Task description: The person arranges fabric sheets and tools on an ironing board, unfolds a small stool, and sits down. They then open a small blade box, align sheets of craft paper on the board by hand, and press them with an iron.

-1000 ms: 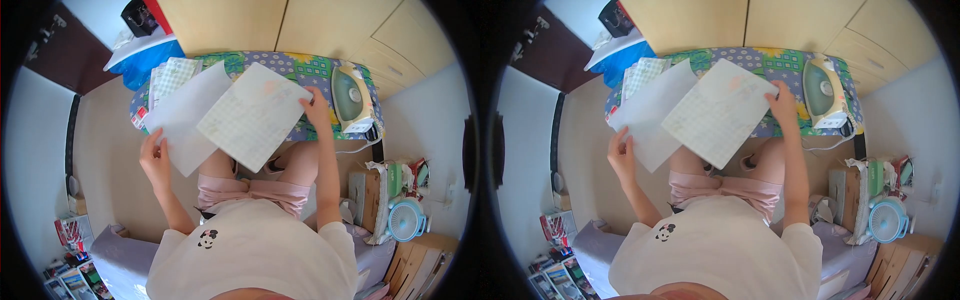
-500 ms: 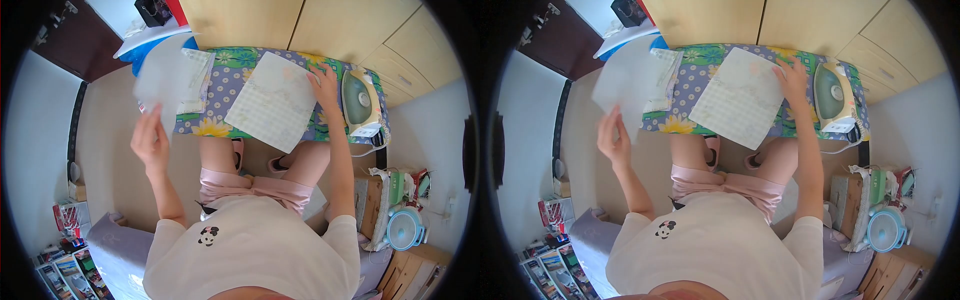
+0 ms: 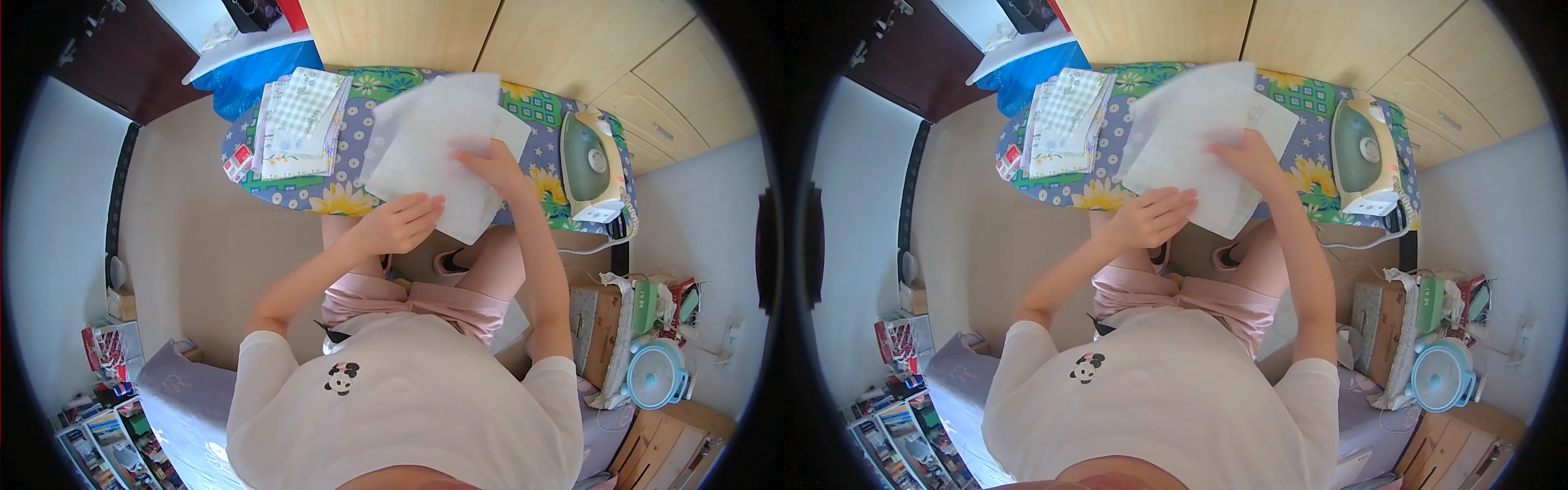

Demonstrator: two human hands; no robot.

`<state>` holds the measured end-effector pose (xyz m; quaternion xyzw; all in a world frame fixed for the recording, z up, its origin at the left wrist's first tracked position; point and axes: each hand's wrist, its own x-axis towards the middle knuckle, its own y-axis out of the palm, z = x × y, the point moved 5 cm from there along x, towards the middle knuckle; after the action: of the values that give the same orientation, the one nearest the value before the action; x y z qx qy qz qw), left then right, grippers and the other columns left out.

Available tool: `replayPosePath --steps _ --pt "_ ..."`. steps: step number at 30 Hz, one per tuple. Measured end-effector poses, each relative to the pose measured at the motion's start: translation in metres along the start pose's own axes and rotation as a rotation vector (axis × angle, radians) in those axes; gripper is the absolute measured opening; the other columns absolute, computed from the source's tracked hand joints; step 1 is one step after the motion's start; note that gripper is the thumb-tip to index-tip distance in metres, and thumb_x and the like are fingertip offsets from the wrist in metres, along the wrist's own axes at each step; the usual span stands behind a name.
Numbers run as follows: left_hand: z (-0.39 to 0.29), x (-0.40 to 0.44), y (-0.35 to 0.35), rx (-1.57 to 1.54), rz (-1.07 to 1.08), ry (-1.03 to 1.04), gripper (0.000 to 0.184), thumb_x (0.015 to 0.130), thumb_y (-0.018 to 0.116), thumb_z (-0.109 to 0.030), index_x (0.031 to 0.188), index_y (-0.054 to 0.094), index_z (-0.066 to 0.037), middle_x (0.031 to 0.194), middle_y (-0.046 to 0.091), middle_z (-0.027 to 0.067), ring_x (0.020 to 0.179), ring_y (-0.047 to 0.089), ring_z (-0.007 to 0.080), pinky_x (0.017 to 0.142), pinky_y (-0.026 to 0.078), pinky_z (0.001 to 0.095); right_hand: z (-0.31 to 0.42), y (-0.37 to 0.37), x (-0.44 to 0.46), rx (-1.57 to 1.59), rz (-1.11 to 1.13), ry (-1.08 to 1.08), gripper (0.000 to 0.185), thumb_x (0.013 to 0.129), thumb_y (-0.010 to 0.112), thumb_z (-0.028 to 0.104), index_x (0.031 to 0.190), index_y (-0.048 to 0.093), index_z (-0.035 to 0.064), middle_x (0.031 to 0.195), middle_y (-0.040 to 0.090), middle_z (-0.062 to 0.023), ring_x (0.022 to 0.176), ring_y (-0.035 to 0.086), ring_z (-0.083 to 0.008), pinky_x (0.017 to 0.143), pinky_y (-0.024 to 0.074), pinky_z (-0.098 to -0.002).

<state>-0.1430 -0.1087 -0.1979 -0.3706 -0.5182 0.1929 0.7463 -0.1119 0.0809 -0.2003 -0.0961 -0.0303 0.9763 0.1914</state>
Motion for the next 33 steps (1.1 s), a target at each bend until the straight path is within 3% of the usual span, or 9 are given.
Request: replayPosePath --steps 1,4,8,12,17,27,30,32,33 --pt "0.001 0.000 -0.001 0.018 0.005 -0.045 0.014 0.068 0.059 -0.009 0.081 0.063 -0.005 0.109 0.059 0.0056 0.104 0.055 0.0221 0.089 0.045 0.0355 -0.008 -0.008 -0.001 0.011 -0.057 0.051 0.032 0.080 0.061 0.005 0.112 0.056 0.0016 0.100 0.063 -0.0073 0.085 0.060 -0.0131 0.075 0.0497 -0.0269" --pt "0.001 -0.014 0.001 0.053 -0.026 -0.172 0.017 0.070 0.058 -0.011 0.085 0.064 -0.007 0.112 0.057 0.0055 0.105 0.054 0.0221 0.089 0.044 0.0354 -0.018 -0.023 -0.016 0.158 -0.249 0.026 0.028 0.081 0.061 0.007 0.109 0.058 0.0015 0.095 0.064 -0.0067 0.080 0.061 -0.0133 0.071 0.0503 -0.0255" --pt "0.002 -0.035 0.005 0.046 -0.097 -0.356 0.021 0.068 0.059 -0.011 0.088 0.064 -0.008 0.108 0.057 0.0045 0.102 0.055 0.0221 0.085 0.046 0.0353 -0.033 -0.033 -0.026 0.252 -0.273 0.015 0.029 0.080 0.063 0.008 0.109 0.058 0.0013 0.096 0.064 -0.0070 0.080 0.061 -0.0133 0.072 0.0499 -0.0255" --pt "-0.001 -0.035 0.003 0.076 -0.106 -0.357 0.024 0.064 0.060 -0.010 0.088 0.064 -0.008 0.099 0.058 0.0033 0.092 0.057 0.0202 0.079 0.049 0.0330 -0.041 -0.040 -0.032 0.174 -0.345 0.004 0.029 0.080 0.063 0.008 0.108 0.059 0.0014 0.096 0.064 -0.0068 0.078 0.062 -0.0143 0.071 0.0495 -0.0263" --pt "-0.004 -0.027 0.007 0.014 -0.223 -0.376 0.032 0.058 0.059 -0.009 0.089 0.065 -0.007 0.085 0.060 0.0012 0.072 0.057 0.0166 0.059 0.047 0.0273 -0.044 -0.042 -0.033 0.121 -0.374 -0.001 0.028 0.078 0.066 0.009 0.105 0.060 0.0018 0.094 0.064 -0.0054 0.080 0.061 -0.0131 0.071 0.0486 -0.0262" --pt "-0.019 -0.033 0.006 0.030 -0.309 -0.466 0.022 0.061 0.062 -0.007 0.082 0.064 -0.008 0.082 0.056 -0.0003 0.066 0.053 0.0145 0.055 0.043 0.0250 -0.053 -0.055 -0.020 -0.031 -0.374 0.046 0.024 0.075 0.069 0.010 0.097 0.062 0.0020 0.089 0.064 -0.0041 0.077 0.059 -0.0112 0.070 0.0475 -0.0257" --pt "-0.023 -0.053 0.000 0.027 -0.306 -0.589 0.016 0.066 0.065 -0.005 0.081 0.063 -0.009 0.076 0.057 0.0019 0.062 0.052 0.0146 0.054 0.042 0.0242 -0.046 -0.051 -0.024 -0.037 -0.375 0.041 0.025 0.075 0.069 0.010 0.098 0.062 0.0018 0.090 0.064 -0.0041 0.078 0.059 -0.0110 0.070 0.0474 -0.0253" --pt "-0.016 -0.081 0.017 -0.600 -0.284 -1.164 0.007 0.075 0.065 -0.006 0.082 0.065 -0.006 0.070 0.060 0.0044 0.056 0.053 0.0123 0.052 0.040 0.0223 -0.044 -0.049 -0.027 -0.038 -0.381 0.042 0.026 0.075 0.070 0.010 0.098 0.061 0.0016 0.090 0.064 -0.0039 0.078 0.058 -0.0107 0.070 0.0474 -0.0249" --pt "-0.019 -0.081 0.020 -0.600 -0.282 -1.166 0.007 0.075 0.065 -0.006 0.082 0.065 -0.006 0.070 0.060 0.0044 0.056 0.053 0.0123 0.052 0.040 0.0223 -0.044 -0.050 -0.028 -0.063 -0.386 0.030 0.026 0.075 0.069 0.010 0.098 0.061 0.0012 0.090 0.064 -0.0040 0.078 0.058 -0.0106 0.070 0.0473 -0.0249"
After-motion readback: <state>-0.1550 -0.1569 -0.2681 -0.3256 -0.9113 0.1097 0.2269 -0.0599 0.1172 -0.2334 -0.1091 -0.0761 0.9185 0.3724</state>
